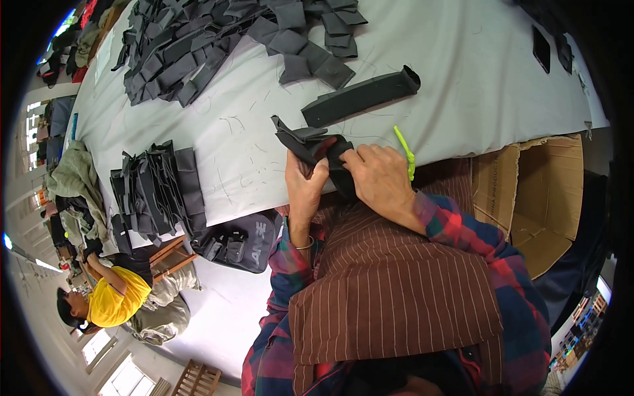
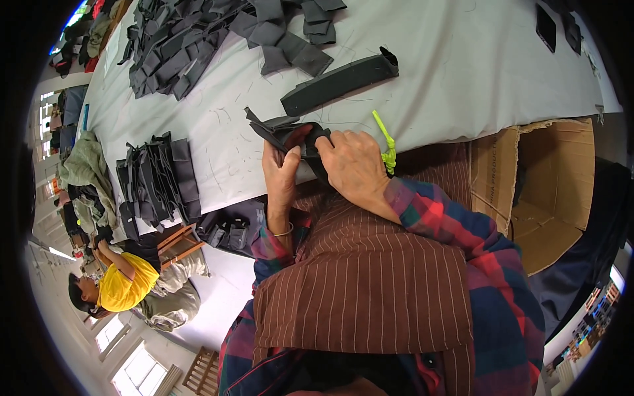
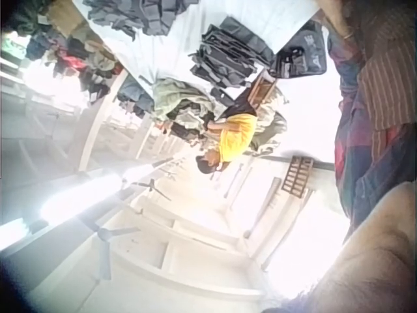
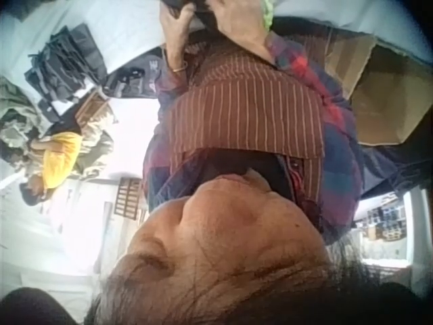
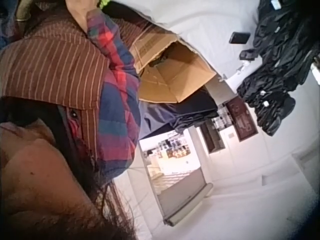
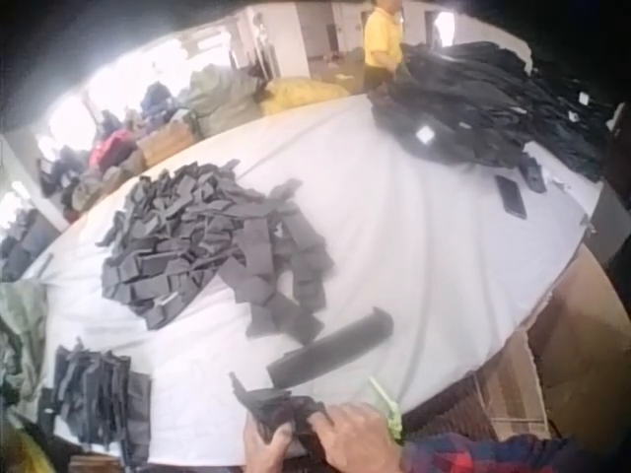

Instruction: Trimming and preparing black fabric straps using scissors at a manufacturing table.

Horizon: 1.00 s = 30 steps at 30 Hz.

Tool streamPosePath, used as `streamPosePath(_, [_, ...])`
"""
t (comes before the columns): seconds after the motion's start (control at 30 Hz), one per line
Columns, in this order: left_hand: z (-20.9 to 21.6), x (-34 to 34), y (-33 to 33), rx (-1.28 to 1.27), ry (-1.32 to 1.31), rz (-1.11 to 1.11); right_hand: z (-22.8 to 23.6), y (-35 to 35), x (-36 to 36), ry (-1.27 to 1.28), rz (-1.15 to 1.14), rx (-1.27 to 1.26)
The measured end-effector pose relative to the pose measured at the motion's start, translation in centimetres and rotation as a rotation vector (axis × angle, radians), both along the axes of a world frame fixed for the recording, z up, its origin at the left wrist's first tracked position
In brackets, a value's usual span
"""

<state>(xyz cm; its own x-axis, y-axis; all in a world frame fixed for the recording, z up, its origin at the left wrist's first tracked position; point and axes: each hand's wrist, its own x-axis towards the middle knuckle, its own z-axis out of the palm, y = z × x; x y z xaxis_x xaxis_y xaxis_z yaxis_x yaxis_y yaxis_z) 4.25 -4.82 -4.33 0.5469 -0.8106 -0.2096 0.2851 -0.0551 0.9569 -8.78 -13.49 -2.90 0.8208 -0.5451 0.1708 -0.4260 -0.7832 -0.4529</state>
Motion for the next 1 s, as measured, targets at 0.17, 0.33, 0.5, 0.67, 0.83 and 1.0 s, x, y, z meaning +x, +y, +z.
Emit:
streamPosePath(0.17, [0.0,-0.1,0.0,0.008,0.0,0.005,0.3,0.2,0.1,0.029,-0.021,-0.029])
streamPosePath(0.33, [-0.2,-0.2,0.0,0.022,-0.037,0.005,-0.1,0.3,0.4,0.029,-0.027,-0.029])
streamPosePath(0.5, [0.1,-0.4,0.3,0.001,-0.03,0.027,0.0,0.5,0.3,-0.01,-0.021,-0.056])
streamPosePath(0.67, [0.1,-0.2,0.1,0.005,0.011,0.024,-0.6,0.0,0.6,-0.063,-0.004,-0.052])
streamPosePath(0.83, [-0.7,-0.1,0.1,0.007,-0.054,0.029,-1.5,-1.5,0.5,-0.231,0.041,0.199])
streamPosePath(1.0, [0.9,1.8,1.6,-0.03,0.274,0.065,0.5,-4.0,-1.4,-0.3,-0.035,0.732])
